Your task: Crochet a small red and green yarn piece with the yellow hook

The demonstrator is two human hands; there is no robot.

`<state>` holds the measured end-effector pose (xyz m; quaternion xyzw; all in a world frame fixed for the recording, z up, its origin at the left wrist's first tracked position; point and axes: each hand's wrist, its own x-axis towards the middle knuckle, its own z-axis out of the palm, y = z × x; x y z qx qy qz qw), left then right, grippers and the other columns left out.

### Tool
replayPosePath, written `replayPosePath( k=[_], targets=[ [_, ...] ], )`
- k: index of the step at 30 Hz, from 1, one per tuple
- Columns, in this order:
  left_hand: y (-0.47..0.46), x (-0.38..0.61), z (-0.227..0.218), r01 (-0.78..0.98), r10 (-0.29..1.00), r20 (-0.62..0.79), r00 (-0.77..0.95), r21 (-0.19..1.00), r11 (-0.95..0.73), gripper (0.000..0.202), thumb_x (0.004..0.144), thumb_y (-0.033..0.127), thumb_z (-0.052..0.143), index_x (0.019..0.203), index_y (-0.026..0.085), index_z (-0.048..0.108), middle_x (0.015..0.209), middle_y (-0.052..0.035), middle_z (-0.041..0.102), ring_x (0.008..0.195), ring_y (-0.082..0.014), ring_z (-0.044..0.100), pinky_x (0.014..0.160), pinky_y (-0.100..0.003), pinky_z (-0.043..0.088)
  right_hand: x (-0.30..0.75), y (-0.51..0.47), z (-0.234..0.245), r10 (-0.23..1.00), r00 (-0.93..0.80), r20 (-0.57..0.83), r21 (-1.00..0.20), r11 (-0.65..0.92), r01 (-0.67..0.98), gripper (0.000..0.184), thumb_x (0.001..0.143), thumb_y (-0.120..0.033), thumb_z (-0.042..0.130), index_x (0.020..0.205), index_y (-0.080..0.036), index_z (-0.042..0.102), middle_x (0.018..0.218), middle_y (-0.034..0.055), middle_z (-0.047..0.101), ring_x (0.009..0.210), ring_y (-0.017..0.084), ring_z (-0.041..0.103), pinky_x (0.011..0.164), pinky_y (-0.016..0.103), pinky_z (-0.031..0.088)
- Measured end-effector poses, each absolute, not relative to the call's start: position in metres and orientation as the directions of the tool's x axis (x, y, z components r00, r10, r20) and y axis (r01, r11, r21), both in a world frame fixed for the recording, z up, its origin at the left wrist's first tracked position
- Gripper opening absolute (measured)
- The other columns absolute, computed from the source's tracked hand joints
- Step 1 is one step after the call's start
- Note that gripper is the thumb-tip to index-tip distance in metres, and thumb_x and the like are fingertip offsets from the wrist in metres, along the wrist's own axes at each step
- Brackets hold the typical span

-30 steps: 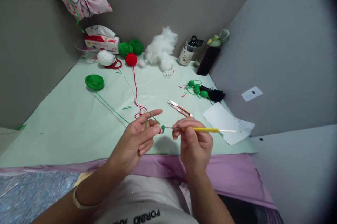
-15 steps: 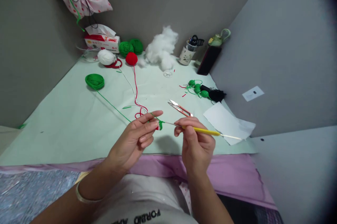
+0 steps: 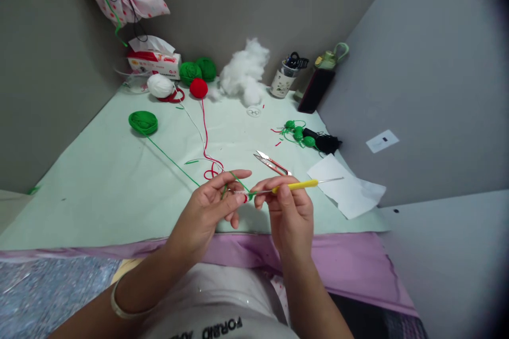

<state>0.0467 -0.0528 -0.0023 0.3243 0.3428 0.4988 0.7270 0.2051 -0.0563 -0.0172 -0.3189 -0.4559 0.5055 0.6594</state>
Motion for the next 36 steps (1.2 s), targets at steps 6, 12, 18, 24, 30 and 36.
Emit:
replayPosePath(
  k=[6, 12, 18, 24, 30, 36],
  targets=[
    [-0.055, 0.045, -0.006, -0.408, 0.973, -0.136, 0.187, 0.89, 0.203, 0.03, 0.088, 0.022, 0.083, 0.116, 0.031, 0.082, 0.084, 0.005, 0.062, 0.056, -0.0027, 0.058, 0.056, -0.015, 0.05, 0.207, -0.065, -0.013, 0.887, 0.075, 0.455, -0.888, 0.458, -0.03, 0.022, 0.108, -0.022, 0.054, 0.106, -0.025, 0.075, 0.096, 0.0026, 0.077, 0.078, 0.014, 0.07, 0.072, 0.03, 0.059],
    [-0.059, 0.051, -0.004, -0.474, 0.985, -0.126, 0.12, 0.864, 0.168, 0.043, 0.077, 0.017, 0.092, 0.118, 0.029, 0.082, 0.082, 0.005, 0.064, 0.057, -0.0043, 0.058, 0.055, -0.015, 0.054, 0.207, -0.074, -0.024, 0.64, -0.145, 0.755, -0.508, 0.71, 0.487, 0.034, 0.101, -0.011, 0.06, 0.129, -0.027, 0.069, 0.11, 0.0071, 0.076, 0.101, 0.022, 0.072, 0.084, 0.037, 0.062],
    [-0.051, 0.043, 0.002, -0.636, 0.881, -0.314, 0.354, 0.609, 0.473, 0.04, 0.081, 0.018, 0.09, 0.12, 0.017, 0.08, 0.064, 0.0095, 0.05, 0.043, 0.0018, 0.031, 0.04, -0.008, 0.038, 0.205, -0.065, -0.024, 0.714, 0.051, 0.698, -0.692, 0.655, 0.302, 0.028, 0.103, -0.014, 0.058, 0.116, -0.029, 0.077, 0.1, 0.0043, 0.075, 0.088, 0.019, 0.071, 0.076, 0.034, 0.06],
    [-0.054, 0.048, 0.001, -0.576, 0.925, -0.211, 0.317, 0.732, 0.364, 0.039, 0.081, 0.02, 0.09, 0.118, 0.024, 0.08, 0.085, 0.0046, 0.066, 0.043, 0.0019, 0.04, 0.041, -0.012, 0.044, 0.2, -0.059, -0.018, 0.848, 0.094, 0.522, -0.852, 0.523, 0.013, 0.022, 0.103, -0.017, 0.061, 0.105, -0.028, 0.08, 0.095, 0.0025, 0.078, 0.087, 0.018, 0.071, 0.075, 0.033, 0.059],
    [-0.053, 0.05, -0.001, -0.6, 0.932, -0.219, 0.287, 0.718, 0.354, 0.041, 0.078, 0.022, 0.092, 0.117, 0.021, 0.08, 0.075, 0.0063, 0.061, 0.045, 0.0003, 0.04, 0.043, -0.013, 0.045, 0.204, -0.069, -0.02, 0.699, -0.093, 0.709, -0.603, 0.67, 0.434, 0.038, 0.097, -0.01, 0.067, 0.125, -0.033, 0.077, 0.115, 0.0067, 0.078, 0.101, 0.022, 0.073, 0.082, 0.038, 0.061],
    [-0.047, 0.044, 0.003, -0.645, 0.892, -0.309, 0.331, 0.615, 0.452, 0.029, 0.08, 0.016, 0.09, 0.109, 0.018, 0.084, 0.072, 0.0069, 0.055, 0.045, 0.0029, 0.032, 0.042, -0.008, 0.037, 0.205, -0.061, -0.017, 0.848, 0.174, 0.5, -0.862, 0.507, 0.006, 0.024, 0.103, -0.017, 0.061, 0.104, -0.031, 0.081, 0.091, 0.0017, 0.075, 0.072, 0.015, 0.065, 0.067, 0.032, 0.056]
  ],
)
